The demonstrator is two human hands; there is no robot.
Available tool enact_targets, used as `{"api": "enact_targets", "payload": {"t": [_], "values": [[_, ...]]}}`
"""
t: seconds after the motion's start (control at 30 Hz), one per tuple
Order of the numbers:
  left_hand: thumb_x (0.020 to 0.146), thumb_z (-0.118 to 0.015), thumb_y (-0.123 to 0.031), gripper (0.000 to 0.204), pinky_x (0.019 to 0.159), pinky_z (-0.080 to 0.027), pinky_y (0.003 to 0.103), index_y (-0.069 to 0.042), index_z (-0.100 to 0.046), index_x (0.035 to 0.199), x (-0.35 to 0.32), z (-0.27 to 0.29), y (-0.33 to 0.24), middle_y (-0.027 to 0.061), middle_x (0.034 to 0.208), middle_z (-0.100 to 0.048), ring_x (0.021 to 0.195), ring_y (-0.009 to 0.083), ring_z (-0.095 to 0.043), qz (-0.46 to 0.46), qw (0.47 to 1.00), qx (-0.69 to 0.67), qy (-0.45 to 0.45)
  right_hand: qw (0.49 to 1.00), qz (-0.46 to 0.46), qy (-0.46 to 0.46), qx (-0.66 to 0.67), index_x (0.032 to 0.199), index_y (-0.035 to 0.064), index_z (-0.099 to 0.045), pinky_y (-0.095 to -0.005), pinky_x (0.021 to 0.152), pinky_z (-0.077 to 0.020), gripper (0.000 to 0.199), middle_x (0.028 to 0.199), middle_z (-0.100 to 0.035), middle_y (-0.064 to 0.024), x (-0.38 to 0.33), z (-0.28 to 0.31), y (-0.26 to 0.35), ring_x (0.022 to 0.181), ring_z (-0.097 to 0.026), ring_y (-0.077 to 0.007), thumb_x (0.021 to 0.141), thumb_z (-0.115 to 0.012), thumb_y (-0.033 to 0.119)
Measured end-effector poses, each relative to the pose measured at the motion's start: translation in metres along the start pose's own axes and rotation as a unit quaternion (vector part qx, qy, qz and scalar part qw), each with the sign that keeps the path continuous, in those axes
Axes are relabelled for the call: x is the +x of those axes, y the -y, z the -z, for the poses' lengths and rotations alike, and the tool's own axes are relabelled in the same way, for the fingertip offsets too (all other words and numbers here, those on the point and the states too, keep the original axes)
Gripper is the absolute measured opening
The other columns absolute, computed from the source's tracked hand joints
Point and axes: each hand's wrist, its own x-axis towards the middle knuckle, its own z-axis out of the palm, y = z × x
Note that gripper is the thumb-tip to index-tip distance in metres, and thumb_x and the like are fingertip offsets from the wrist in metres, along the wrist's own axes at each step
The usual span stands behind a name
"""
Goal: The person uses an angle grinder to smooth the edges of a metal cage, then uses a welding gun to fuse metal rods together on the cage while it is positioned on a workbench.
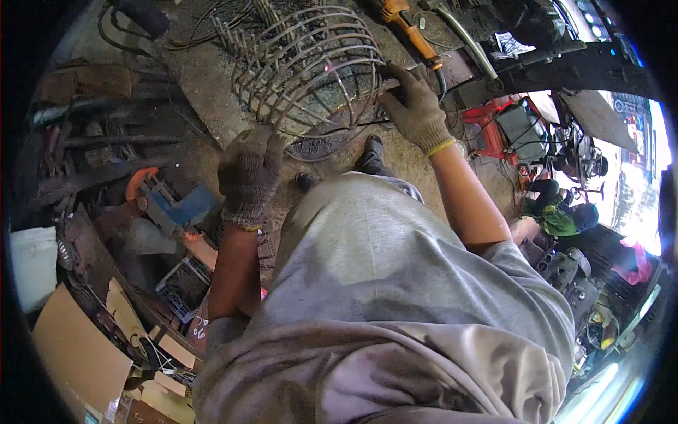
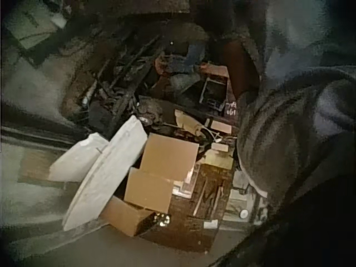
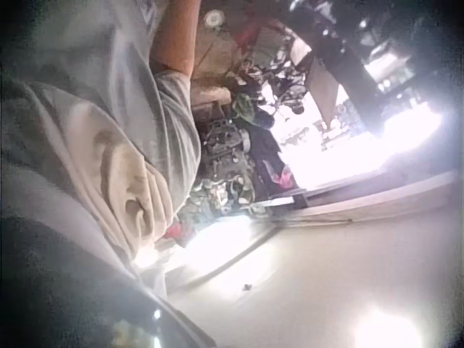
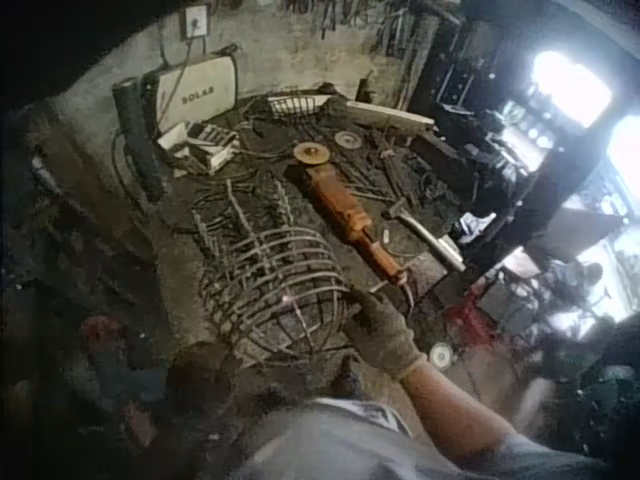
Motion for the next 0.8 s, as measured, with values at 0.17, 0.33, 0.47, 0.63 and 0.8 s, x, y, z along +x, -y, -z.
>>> {"api": "enact_targets", "payload": {"t": [0.17, 0.33, 0.47, 0.63, 0.8], "values": [[0.091, -0.067, -0.022, 0.016, 0.069, -0.054, 0.047, -0.008, -0.068, 0.100, 0.002, -0.003, 0.004, 0.0151, 0.084, -0.069, 0.078, 0.0362, -0.068, 0.010, 0.999, -0.027, 0.043, 0.996, 0.057, -0.064, -0.017, 0.134, 0.0055, -0.059, -0.0403, 0.088, -0.0527, 0.053, 0.106, -0.067, -0.0197, 0.000, 0.001, -0.002, 0.102, -0.066, -0.0344, 0.088, -0.071, 0.028], [0.091, -0.067, -0.021, 0.016, 0.068, -0.052, 0.047, -0.007, -0.068, 0.098, -0.001, -0.008, 0.001, 0.0174, 0.084, -0.067, 0.077, 0.0367, -0.067, -0.033, 0.999, 0.001, -0.014, 0.993, 0.077, -0.085, 0.023, 0.125, 0.0075, -0.065, -0.0425, 0.092, -0.0517, 0.039, 0.117, -0.066, -0.0189, 0.015, 0.005, -0.018, 0.107, -0.065, -0.0374, 0.092, -0.064, 0.027], [0.092, -0.065, -0.017, 0.019, 0.079, -0.053, 0.045, -0.005, -0.067, 0.107, 0.004, 0.002, -0.011, 0.0163, 0.107, -0.067, 0.097, 0.0341, -0.065, 0.126, 0.983, -0.015, 0.129, 0.985, 0.122, -0.119, 0.030, 0.121, 0.0104, -0.068, -0.0434, 0.090, -0.0521, 0.035, 0.111, -0.068, -0.0176, 0.034, 0.003, -0.025, 0.106, -0.065, -0.0372, 0.092, -0.065, 0.029], [0.088, -0.068, -0.011, 0.017, 0.074, -0.053, 0.045, -0.001, -0.066, 0.101, -0.002, -0.001, -0.004, 0.0170, 0.103, -0.067, 0.088, 0.0362, -0.066, -0.031, 0.991, 0.107, 0.080, 0.987, 0.100, -0.047, 0.113, 0.119, 0.0148, -0.070, -0.0431, 0.086, -0.0530, 0.034, 0.110, -0.070, -0.0137, 0.047, -0.004, -0.030, 0.101, -0.067, -0.0350, 0.090, -0.068, 0.032], [0.088, -0.068, -0.019, 0.018, 0.071, -0.050, 0.046, -0.003, -0.069, 0.095, -0.003, -0.006, -0.020, 0.0183, 0.088, -0.067, 0.081, 0.0389, -0.064, 0.064, 0.992, 0.101, 0.033, 0.981, 0.137, -0.052, 0.131, 0.118, 0.0148, -0.070, -0.0410, 0.083, -0.0534, 0.037, 0.106, -0.071, -0.0122, 0.052, -0.005, -0.039, 0.098, -0.068, -0.0330, 0.089, -0.069, 0.038]]}}
